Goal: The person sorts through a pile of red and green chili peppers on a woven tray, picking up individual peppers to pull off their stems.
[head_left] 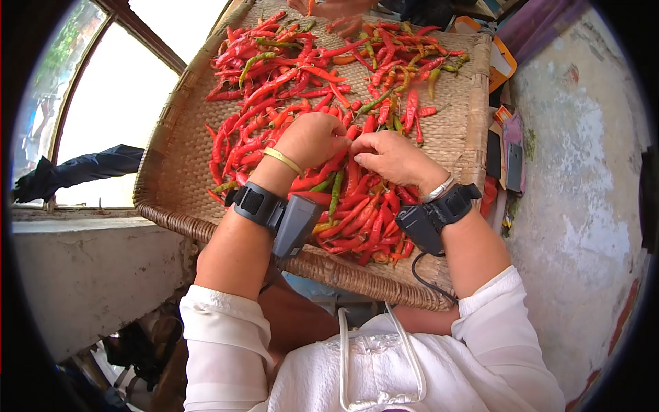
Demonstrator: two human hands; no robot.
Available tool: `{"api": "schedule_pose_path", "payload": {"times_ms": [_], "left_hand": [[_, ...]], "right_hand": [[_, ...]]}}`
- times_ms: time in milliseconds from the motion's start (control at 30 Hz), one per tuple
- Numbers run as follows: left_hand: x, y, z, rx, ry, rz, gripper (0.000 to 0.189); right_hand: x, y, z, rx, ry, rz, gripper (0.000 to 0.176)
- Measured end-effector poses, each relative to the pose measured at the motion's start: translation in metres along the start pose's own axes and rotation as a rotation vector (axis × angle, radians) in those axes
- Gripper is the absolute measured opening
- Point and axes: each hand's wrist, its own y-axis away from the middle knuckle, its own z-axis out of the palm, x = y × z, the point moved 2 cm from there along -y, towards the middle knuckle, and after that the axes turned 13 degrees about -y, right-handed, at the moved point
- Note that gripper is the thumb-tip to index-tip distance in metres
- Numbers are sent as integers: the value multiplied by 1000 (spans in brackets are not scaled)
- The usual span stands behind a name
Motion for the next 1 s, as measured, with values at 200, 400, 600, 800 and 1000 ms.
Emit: {"api": "schedule_pose_path", "payload": {"times_ms": [200,400,600,800,1000], "left_hand": [[16,4,16,4,-348,-160,24],[7,2,18,48,-317,-150,25],[11,3,-7,68,166,-141,19],[26,13,-26,94,184,83,19],[53,65,-98,-147,755,186,35]], "right_hand": [[-2,1,6,-133,364,-13,20],[8,-4,1,9,230,85,20],[4,-9,-4,218,-221,50,24],[0,-3,-19,280,-805,171,20],[7,-10,-27,268,-381,160,23]]}}
